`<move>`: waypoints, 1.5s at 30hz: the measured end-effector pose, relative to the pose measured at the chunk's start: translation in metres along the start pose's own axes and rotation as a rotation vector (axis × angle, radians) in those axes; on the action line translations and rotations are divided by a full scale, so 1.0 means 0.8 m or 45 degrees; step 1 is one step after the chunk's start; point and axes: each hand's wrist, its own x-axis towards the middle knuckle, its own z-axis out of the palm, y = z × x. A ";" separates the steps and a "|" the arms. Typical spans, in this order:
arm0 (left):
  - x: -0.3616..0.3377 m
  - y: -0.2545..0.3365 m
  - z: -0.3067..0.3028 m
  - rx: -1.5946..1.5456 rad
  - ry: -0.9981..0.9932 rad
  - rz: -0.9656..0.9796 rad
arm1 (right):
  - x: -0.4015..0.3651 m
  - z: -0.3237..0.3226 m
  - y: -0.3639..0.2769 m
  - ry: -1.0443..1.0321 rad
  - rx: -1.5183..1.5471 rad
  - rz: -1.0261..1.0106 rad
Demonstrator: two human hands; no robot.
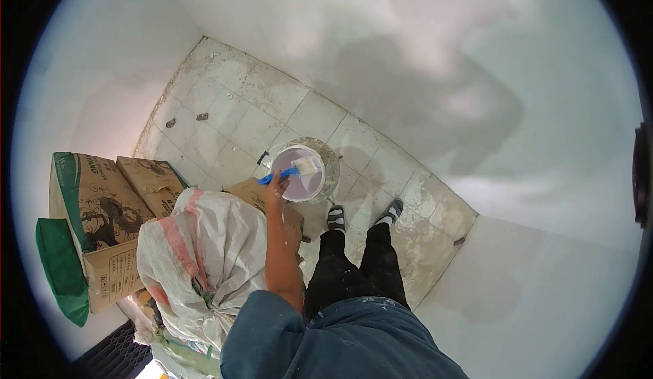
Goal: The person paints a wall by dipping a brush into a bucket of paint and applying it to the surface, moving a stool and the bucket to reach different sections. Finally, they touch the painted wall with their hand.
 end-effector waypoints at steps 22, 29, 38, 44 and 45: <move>-0.147 0.211 0.148 -0.954 -0.735 0.034 | 0.138 -0.079 -0.321 0.020 0.461 -0.929; -0.212 0.313 0.251 -0.949 -1.152 0.320 | -0.171 -0.160 -0.518 1.062 0.175 -2.021; -0.515 0.462 0.573 -0.112 -1.155 1.213 | -0.476 -0.297 -0.617 2.336 -0.103 -2.870; -0.791 0.547 0.774 0.530 -0.483 3.815 | -0.426 -0.362 -0.615 2.850 -0.398 -2.458; -0.846 0.551 0.802 0.292 -0.299 4.003 | -0.415 -0.371 -0.597 2.826 -0.362 -2.540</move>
